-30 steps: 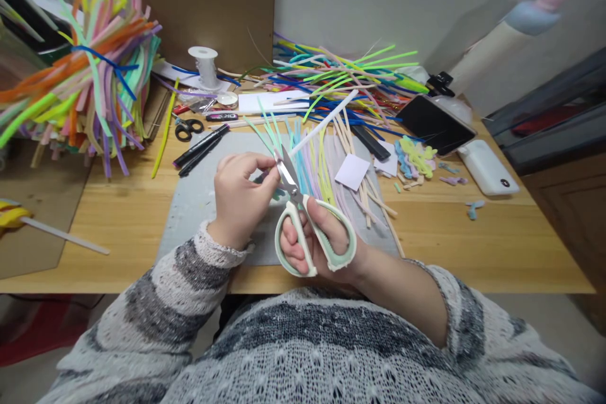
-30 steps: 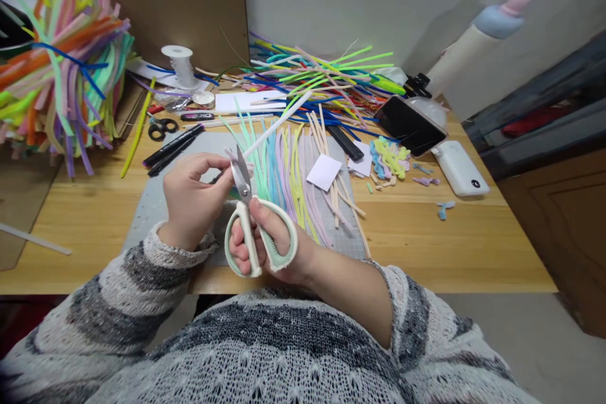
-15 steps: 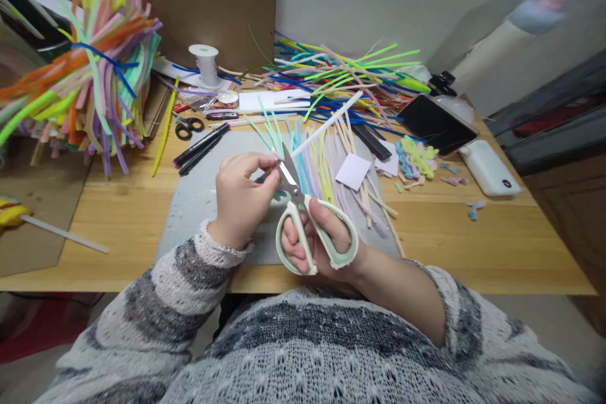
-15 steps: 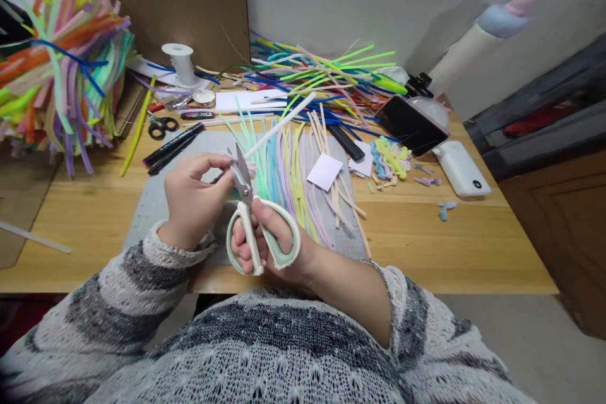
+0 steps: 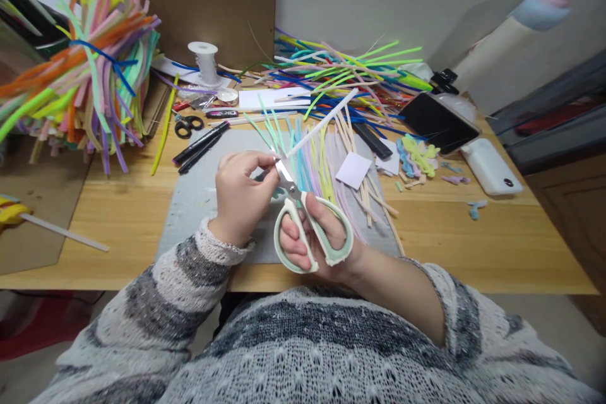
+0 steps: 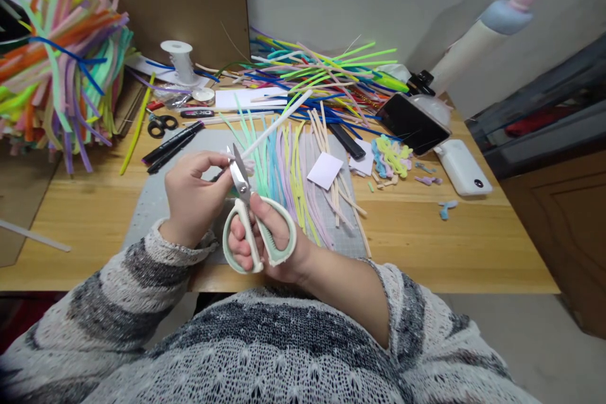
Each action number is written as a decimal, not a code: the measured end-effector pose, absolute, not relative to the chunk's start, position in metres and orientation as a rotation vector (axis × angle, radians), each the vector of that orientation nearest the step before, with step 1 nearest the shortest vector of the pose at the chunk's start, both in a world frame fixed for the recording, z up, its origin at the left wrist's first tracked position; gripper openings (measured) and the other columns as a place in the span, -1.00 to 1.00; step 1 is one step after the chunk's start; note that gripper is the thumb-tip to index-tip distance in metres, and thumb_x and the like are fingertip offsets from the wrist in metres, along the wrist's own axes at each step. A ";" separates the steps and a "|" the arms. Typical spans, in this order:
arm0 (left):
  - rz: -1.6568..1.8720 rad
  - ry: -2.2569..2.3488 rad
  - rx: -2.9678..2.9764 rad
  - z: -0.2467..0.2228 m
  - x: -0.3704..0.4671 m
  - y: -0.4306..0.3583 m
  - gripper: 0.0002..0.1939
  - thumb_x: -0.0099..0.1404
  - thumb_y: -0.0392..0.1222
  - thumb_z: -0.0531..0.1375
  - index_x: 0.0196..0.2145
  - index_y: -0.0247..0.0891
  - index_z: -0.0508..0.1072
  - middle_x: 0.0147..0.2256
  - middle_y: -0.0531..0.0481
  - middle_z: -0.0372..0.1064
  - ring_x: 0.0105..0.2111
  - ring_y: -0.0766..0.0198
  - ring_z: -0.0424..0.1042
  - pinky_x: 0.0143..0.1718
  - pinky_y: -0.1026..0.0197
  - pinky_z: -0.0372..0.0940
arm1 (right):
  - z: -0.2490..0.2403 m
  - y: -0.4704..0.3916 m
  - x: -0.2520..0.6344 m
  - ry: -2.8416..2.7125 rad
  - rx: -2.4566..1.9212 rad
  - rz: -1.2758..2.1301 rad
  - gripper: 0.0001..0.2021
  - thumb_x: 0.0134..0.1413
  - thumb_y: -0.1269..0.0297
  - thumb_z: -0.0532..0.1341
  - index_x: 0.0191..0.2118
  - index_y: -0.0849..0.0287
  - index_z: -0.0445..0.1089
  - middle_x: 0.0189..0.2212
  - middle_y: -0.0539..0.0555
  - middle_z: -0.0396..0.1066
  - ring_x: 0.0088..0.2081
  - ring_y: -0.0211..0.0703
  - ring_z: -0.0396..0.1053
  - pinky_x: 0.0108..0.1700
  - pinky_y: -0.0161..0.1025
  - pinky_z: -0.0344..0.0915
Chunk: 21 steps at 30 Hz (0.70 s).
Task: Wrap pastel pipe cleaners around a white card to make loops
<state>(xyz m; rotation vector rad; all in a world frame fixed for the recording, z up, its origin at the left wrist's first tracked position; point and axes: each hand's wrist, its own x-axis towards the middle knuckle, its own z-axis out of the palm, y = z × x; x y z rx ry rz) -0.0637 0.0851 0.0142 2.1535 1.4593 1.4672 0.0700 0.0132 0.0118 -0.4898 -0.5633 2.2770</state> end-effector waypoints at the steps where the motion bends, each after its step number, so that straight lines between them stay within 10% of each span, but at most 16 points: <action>1: 1.464 1.466 2.147 0.014 -0.064 0.086 -0.94 0.08 -0.34 0.27 -0.46 -0.22 0.48 -0.43 0.05 0.51 -0.35 0.23 0.47 -0.21 0.13 0.28 | 0.013 0.014 0.070 -0.561 -0.506 2.280 -0.47 0.08 -0.24 0.02 -0.52 0.19 0.24 -0.70 -0.11 0.19 -0.71 -0.43 0.15 -0.67 -0.44 0.03; 14: 1.368 1.571 2.101 0.017 -0.070 0.094 -0.93 0.14 -0.20 0.27 -0.48 -0.21 0.50 -0.47 0.02 0.48 -0.41 0.22 0.44 -0.29 0.11 0.28 | 0.030 0.013 0.081 -1.059 -0.896 2.201 -0.54 -0.01 -0.18 0.13 -0.54 0.17 0.24 -0.72 -0.11 0.21 -0.72 -0.37 0.20 -0.69 -0.39 0.07; 21: 1.440 1.608 2.065 0.023 -0.077 0.093 -0.92 0.17 -0.15 0.26 -0.44 -0.15 0.52 -0.45 0.02 0.48 -0.39 0.22 0.45 -0.25 0.08 0.32 | 0.034 -0.004 0.182 -1.713 -1.698 0.859 -0.82 0.01 0.13 0.21 -0.36 0.13 0.35 -0.46 0.01 0.36 -0.44 -0.24 0.25 -0.42 -0.27 0.15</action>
